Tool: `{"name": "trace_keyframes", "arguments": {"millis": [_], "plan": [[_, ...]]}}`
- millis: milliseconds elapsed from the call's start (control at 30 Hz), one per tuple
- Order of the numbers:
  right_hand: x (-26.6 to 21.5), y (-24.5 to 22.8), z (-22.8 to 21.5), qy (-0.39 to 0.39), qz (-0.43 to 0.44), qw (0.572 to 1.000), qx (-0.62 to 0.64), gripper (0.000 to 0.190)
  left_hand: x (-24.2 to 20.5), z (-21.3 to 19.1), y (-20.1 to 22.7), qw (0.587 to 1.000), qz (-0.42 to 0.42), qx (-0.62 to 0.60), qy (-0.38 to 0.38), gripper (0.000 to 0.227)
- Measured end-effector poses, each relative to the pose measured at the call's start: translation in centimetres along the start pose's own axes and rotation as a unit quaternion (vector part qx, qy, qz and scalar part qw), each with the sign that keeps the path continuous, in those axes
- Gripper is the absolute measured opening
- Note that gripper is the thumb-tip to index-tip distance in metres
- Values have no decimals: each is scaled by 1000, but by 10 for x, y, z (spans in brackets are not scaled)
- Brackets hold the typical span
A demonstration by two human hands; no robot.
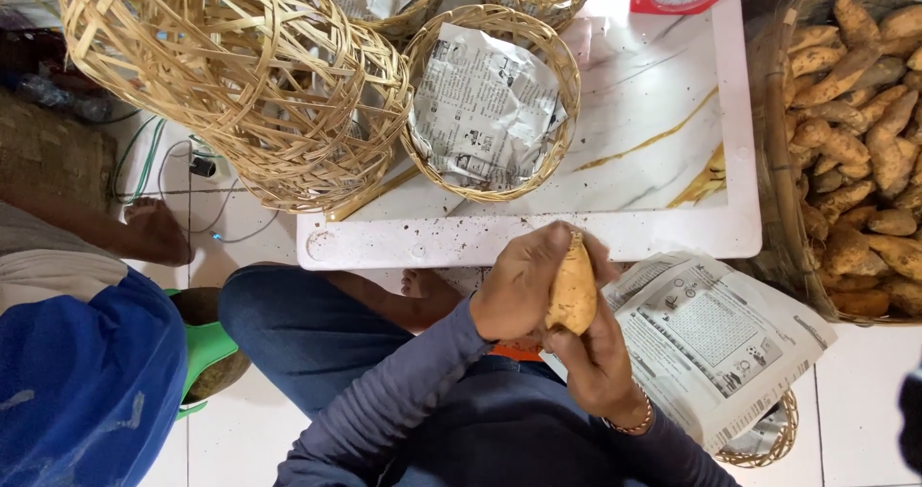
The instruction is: Inspecting sweet potatoes for quality and sorting them into smaller baskets lined with newspaper.
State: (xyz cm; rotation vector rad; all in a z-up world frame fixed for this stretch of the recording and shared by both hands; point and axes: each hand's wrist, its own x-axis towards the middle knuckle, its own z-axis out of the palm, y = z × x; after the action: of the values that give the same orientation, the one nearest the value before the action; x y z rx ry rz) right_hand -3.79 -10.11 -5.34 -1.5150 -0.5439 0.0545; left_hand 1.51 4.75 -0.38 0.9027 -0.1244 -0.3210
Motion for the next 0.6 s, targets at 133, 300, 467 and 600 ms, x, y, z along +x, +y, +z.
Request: {"name": "trace_keyframes", "arguments": {"millis": [133,300,467,600], "plan": [[7,-2,-13,-3,26,990,-138,64,-11,5,8,984,33,170,-40,54],[-11,21,-15,-9,43,966,-254,94,-2,4,7,990,-10,136,39,36],[-10,14,-26,15,72,937,-342,81,-3,15,6,994,1,105,31,31],[19,-3,-37,94,-14,906,-413,41,-3,34,-4,942,138,300,52,58]]}}
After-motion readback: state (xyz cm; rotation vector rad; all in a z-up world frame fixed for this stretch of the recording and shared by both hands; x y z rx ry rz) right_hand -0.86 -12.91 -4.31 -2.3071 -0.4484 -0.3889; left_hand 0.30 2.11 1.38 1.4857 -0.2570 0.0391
